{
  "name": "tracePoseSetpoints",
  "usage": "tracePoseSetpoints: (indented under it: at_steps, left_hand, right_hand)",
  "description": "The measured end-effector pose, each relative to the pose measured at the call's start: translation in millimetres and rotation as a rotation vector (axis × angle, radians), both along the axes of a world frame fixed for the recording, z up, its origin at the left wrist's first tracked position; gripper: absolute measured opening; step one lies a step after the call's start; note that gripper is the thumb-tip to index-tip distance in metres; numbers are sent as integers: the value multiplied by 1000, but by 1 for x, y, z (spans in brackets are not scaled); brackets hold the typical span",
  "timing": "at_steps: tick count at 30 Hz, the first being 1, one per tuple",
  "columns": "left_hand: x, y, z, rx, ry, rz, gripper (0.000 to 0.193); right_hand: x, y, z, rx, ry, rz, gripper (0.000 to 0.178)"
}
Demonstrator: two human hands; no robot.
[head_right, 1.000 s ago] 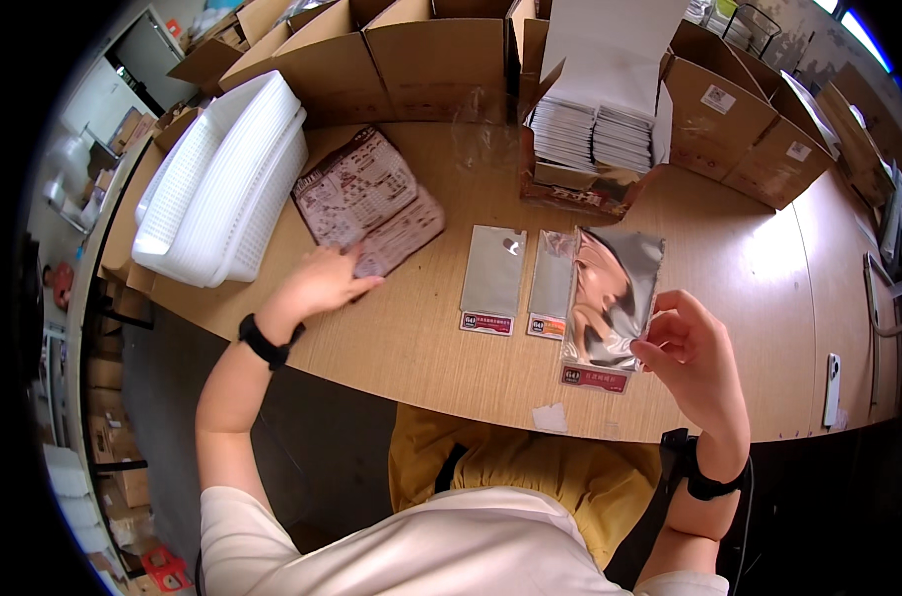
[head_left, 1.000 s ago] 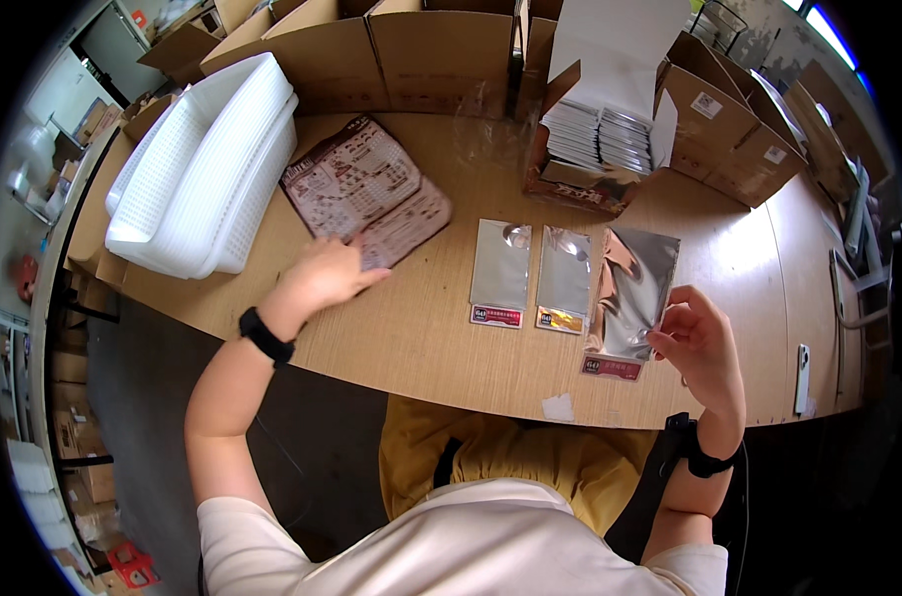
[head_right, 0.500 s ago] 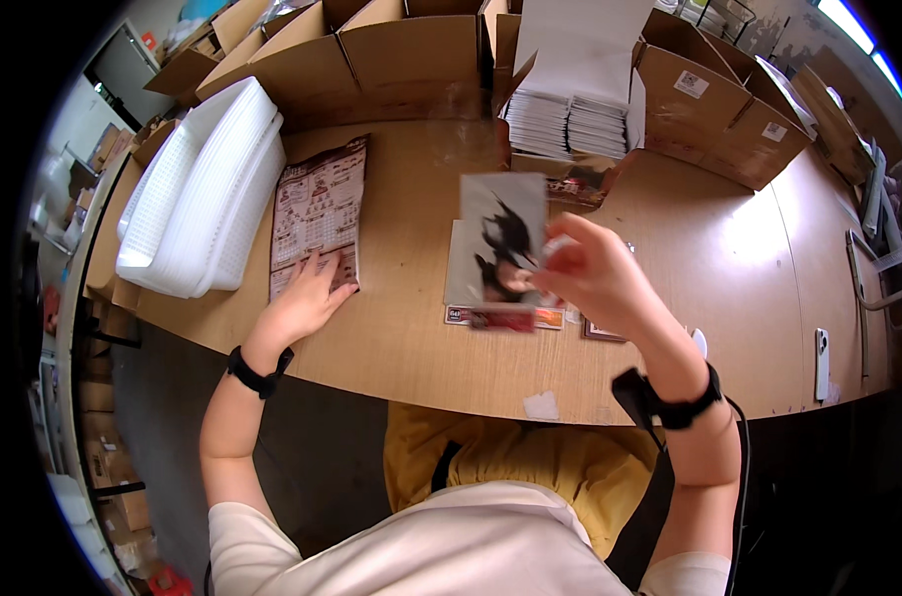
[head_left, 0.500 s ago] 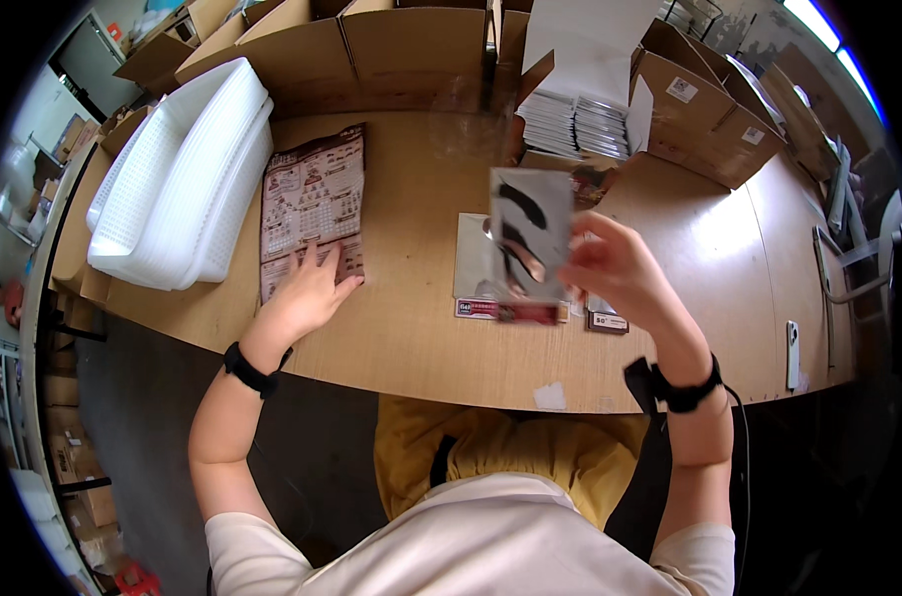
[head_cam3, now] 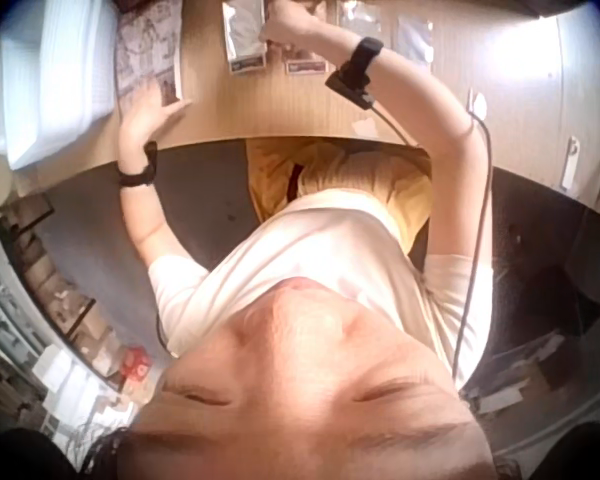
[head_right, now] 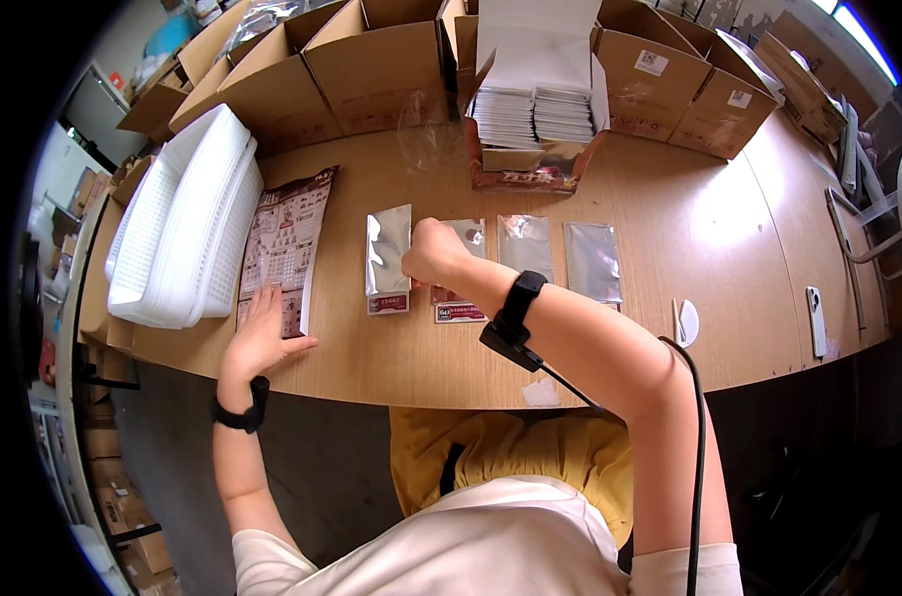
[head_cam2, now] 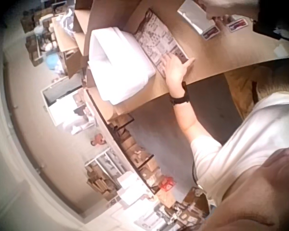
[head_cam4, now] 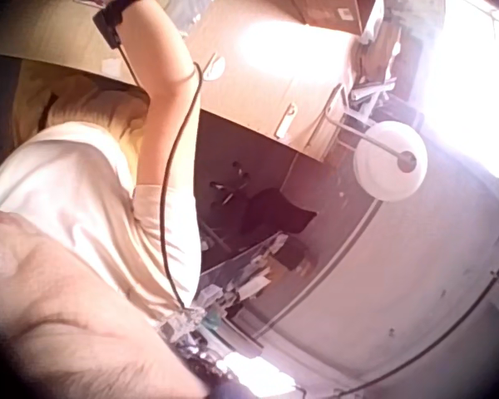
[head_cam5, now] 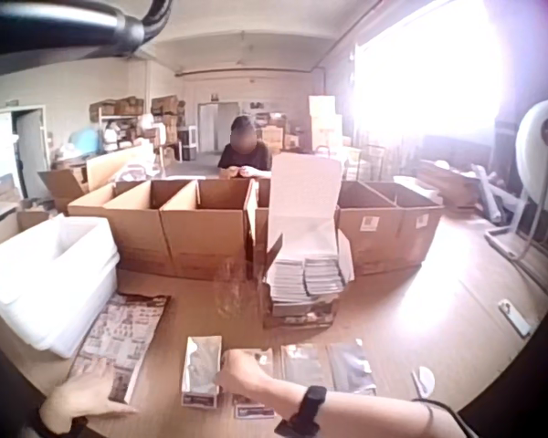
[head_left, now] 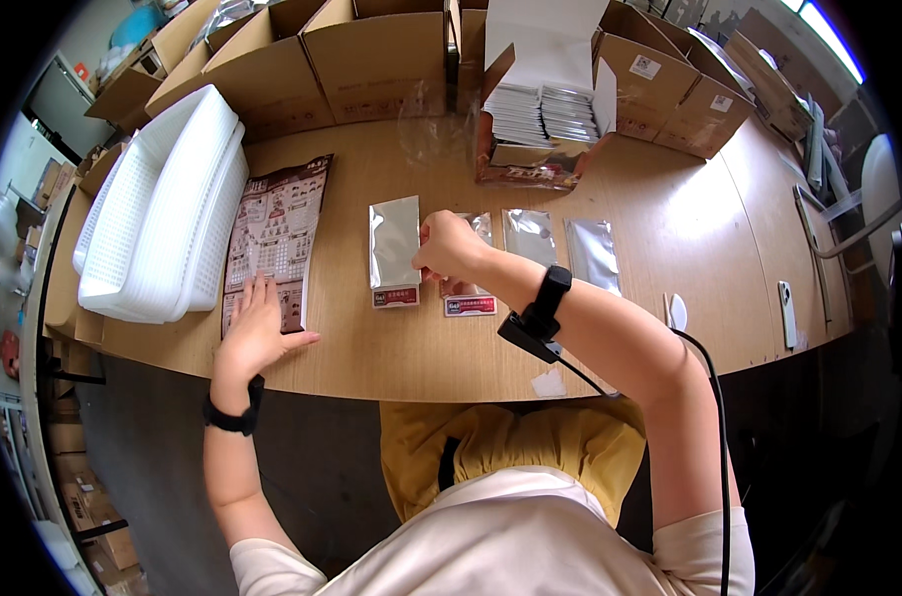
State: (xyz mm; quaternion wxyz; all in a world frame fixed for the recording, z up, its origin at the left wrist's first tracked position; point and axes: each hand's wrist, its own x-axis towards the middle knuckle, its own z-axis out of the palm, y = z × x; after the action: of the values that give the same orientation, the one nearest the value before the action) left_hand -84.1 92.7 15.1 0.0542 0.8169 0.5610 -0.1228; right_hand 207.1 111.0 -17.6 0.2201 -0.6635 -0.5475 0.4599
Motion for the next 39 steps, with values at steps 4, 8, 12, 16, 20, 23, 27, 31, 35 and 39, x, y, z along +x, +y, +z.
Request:
tracePoseSetpoints:
  at_steps: [4,8,12,16,20,23,27,31,35,39]
  left_hand:
    - [34,-15,1,134,-470,-254,59]
    - [64,-20,-12,119,-522,-473,45]
    - [68,-13,-28,140,-489,-510,46]
    - [71,-10,-29,158,-477,-526,44]
    - [69,-10,-27,143,-467,-523,43]
    - [71,-10,-22,120,-504,-514,42]
    - [77,-10,-9,26,-552,-349,36]
    - [87,-22,9,100,-688,-244,32]
    - [112,-56,45,54,-1229,-212,24]
    - [123,-94,30,-51,-1784,-13,13]
  right_hand:
    - [-5,5,-4,-41,-64,-18,8]
    - [-8,5,-3,-47,-61,-5,9]
    - [-10,4,7,-59,-92,28,12]
    - [-2,4,2,107,-199,63,17]
    - [22,-21,18,339,-191,121,20]
    - [70,-63,41,513,-222,247,22]
    - [143,-95,70,695,-434,116,16]
    - [171,-75,108,860,-585,0,20]
    - [167,-29,94,985,-817,212,23]
    - [157,4,79,934,-981,323,21]
